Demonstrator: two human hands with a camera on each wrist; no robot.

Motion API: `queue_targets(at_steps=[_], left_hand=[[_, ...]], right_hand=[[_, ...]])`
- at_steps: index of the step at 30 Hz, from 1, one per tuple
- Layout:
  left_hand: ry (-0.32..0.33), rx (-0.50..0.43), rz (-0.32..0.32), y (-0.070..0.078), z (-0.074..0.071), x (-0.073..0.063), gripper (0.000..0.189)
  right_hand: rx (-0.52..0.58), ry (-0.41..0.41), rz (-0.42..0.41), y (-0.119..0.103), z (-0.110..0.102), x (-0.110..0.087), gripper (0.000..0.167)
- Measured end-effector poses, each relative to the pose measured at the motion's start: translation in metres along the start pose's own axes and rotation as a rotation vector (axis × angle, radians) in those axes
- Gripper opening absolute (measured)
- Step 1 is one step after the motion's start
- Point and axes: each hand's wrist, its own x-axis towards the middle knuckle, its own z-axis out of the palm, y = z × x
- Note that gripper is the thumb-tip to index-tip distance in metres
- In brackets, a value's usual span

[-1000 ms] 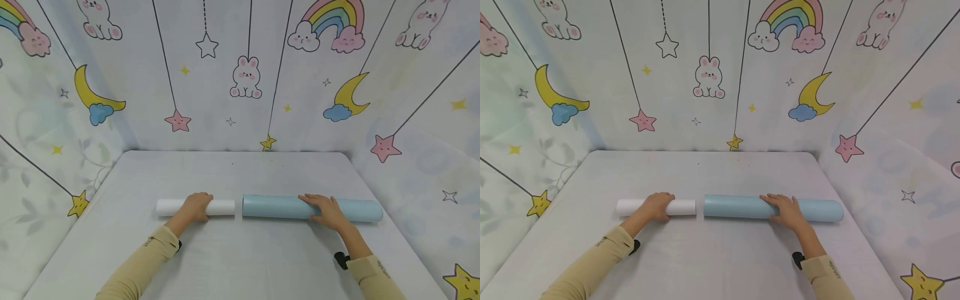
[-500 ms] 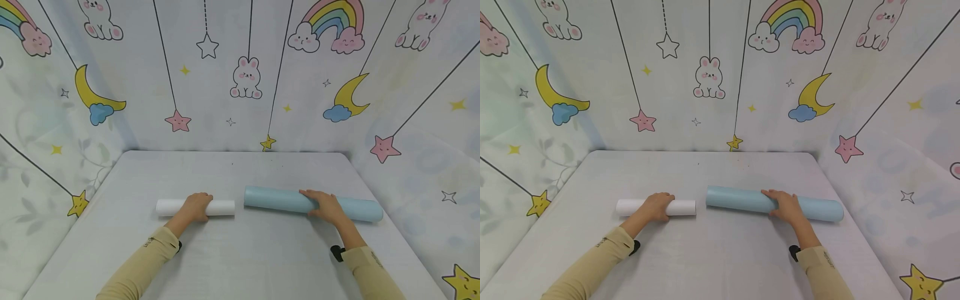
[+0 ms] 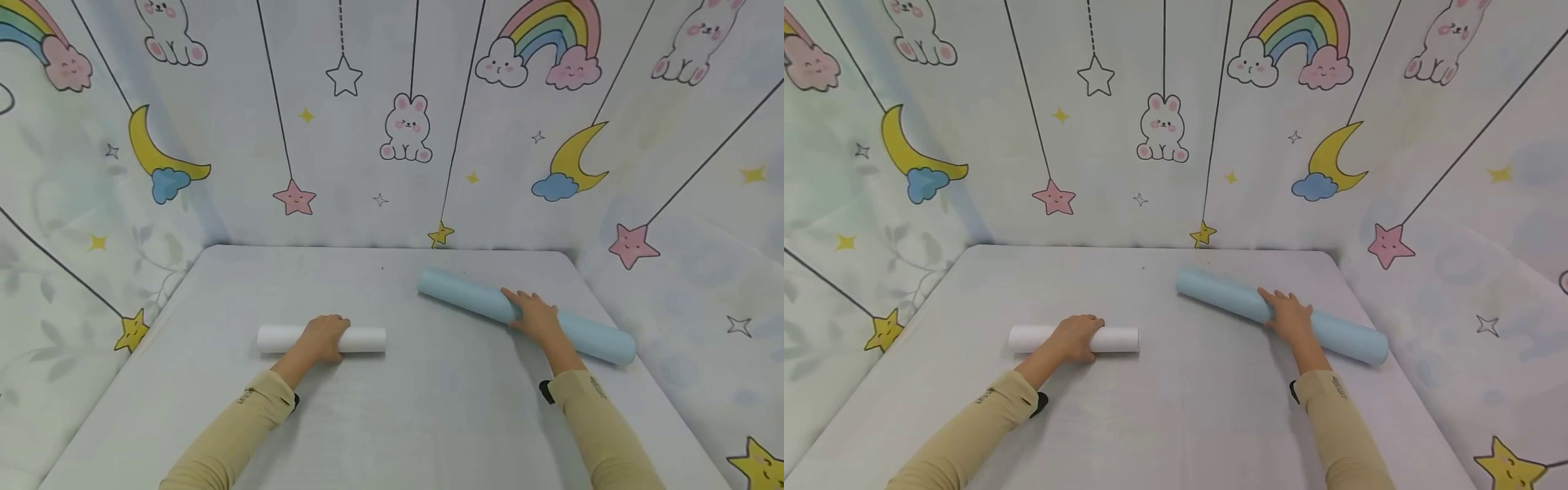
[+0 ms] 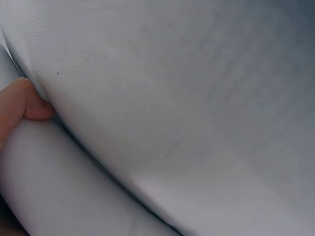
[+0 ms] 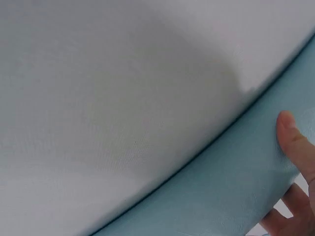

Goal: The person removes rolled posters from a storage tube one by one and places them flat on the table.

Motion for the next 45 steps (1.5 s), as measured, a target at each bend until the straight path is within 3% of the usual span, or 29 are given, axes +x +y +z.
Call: queue_targets(at_steps=[8, 18, 22, 31, 45], left_hand=[[0.004, 0.015, 0.014, -0.002, 0.001, 0.0, 0.052], [-0.001, 0.022, 0.024, -0.002, 0.001, 0.0, 0.052], [-0.006, 0.015, 0.022, -0.001, 0.0, 0.0, 0.053], [-0.002, 0.021, 0.03, -0.002, 0.001, 0.0, 0.053], [-0.001, 0.033, 0.025, -0.002, 0.001, 0.001, 0.052]], right_hand=[[-0.021, -0.005, 0.145, 0.01, 0.006, 0.017, 0.074], [-0.018, -0.04, 0.241, 0.022, 0.004, 0.026, 0.063], [-0.025, -0.048, 0.256, 0.027, 0.004, 0.027, 0.067], [-0.042, 0.016, 0.27, 0.029, 0.003, 0.024, 0.058], [-0.034, -0.007, 0.262, 0.038, 0.006, 0.025, 0.059]])
